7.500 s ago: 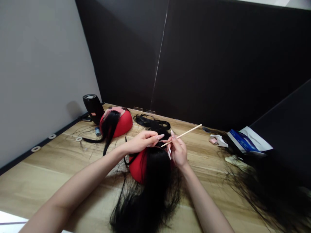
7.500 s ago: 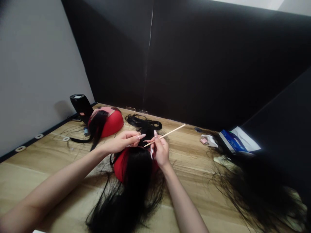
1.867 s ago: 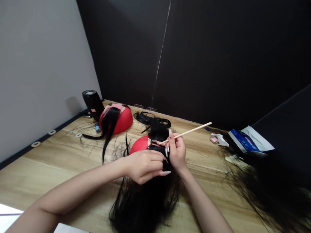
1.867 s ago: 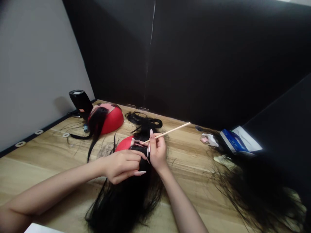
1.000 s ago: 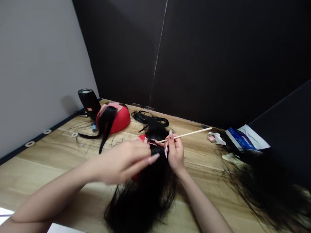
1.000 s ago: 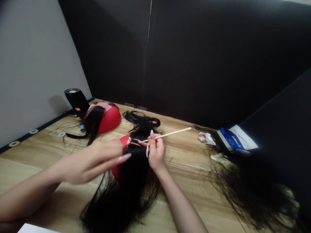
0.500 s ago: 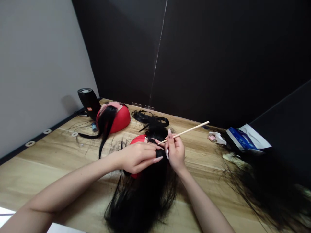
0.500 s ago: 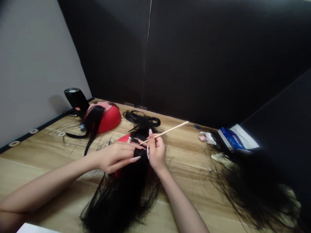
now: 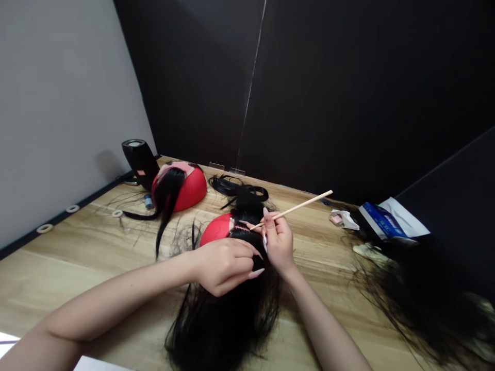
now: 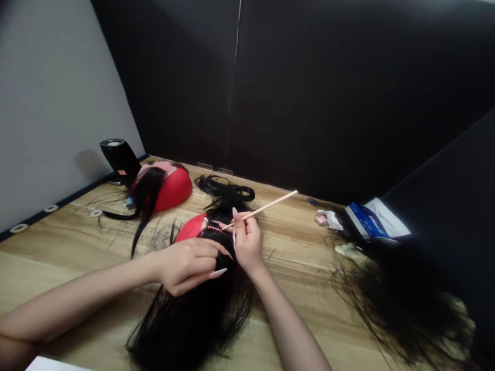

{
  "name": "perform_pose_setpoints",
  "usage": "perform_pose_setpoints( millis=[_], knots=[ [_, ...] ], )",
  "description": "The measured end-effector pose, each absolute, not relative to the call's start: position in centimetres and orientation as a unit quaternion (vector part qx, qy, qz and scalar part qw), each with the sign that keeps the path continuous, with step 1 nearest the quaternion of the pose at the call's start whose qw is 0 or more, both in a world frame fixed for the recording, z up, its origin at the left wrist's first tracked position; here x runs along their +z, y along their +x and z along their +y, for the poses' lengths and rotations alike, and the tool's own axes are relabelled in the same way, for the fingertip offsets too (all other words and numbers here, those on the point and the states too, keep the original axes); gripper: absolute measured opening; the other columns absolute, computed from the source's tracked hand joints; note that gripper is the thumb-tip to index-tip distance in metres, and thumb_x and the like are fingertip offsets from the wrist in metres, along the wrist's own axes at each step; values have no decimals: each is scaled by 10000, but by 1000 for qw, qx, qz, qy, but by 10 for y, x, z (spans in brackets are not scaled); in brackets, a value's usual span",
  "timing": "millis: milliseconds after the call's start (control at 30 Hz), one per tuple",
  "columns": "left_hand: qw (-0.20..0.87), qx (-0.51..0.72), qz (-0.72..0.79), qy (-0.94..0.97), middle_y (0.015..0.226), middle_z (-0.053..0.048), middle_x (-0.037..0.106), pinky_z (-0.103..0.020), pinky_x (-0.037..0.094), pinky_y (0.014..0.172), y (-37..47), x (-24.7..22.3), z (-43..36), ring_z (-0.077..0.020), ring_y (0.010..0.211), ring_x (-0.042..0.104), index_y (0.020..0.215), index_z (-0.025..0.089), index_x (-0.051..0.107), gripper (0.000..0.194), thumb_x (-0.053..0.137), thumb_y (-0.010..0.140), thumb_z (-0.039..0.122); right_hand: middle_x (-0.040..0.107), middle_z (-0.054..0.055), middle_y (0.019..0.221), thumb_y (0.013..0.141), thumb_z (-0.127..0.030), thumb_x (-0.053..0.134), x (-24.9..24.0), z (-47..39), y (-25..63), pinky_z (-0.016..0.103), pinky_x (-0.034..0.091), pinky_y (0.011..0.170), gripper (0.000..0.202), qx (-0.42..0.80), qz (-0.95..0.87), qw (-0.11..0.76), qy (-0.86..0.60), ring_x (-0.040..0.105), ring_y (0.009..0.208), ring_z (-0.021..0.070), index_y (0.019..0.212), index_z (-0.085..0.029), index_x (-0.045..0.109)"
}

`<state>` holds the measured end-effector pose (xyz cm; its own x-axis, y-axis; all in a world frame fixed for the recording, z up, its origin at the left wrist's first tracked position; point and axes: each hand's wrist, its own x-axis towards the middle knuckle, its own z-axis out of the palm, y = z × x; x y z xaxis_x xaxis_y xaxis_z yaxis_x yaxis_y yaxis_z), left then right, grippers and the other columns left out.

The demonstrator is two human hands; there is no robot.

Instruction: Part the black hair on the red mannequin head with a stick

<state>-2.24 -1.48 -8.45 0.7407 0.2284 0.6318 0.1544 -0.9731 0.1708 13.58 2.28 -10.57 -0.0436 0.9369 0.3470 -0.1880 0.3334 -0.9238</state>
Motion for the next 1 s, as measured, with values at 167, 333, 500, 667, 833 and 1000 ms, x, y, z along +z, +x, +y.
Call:
perform_pose_setpoints(
  millis=[167,333,500,667,833,1000],
  knots=[
    [98,339,115,929,740,-95,659,-301,577,837,-25,-85,-15,-173,777,652,730,146,551,209,437,906,142,428,-75,616,876,-497,586,-105,22,136,268,605,631,325,451,-559,599,-355,402,482,53,781,-190,530],
    [101,348,109,926,772,-108,677,-304,576,840,-24,-85,-14,-165,742,648,722,141,553,204,454,900,139,420,-75,602,891,-472,577,-106,23,138,269,607,650,298,440,-575,589,-359,427,492,58,789,-195,536],
    [107,340,111,928,807,-113,681,-301,571,837,-24,-85,-14,-161,747,644,737,147,558,210,437,908,149,420,-73,618,889,-484,571,-105,22,137,279,613,651,311,445,-568,597,-351,416,493,58,781,-196,531],
    [107,343,109,927,801,-114,681,-302,569,838,-25,-85,-14,-162,745,642,733,144,554,208,440,907,144,425,-72,612,884,-501,570,-102,21,135,242,585,578,330,438,-567,600,-355,402,479,55,771,-194,525],
    [105,339,108,929,813,-118,683,-304,572,832,-24,-84,-14,-169,761,648,735,143,553,202,440,903,143,430,-74,602,884,-513,564,-102,21,135,223,558,539,339,440,-562,602,-358,399,457,51,773,-196,516],
    [105,332,114,930,797,-119,683,-313,571,840,-24,-84,-14,-177,779,658,742,149,558,222,417,913,155,438,-76,599,891,-517,553,-105,21,136,218,539,509,343,437,-566,601,-356,388,445,48,785,-194,511]
  ],
)
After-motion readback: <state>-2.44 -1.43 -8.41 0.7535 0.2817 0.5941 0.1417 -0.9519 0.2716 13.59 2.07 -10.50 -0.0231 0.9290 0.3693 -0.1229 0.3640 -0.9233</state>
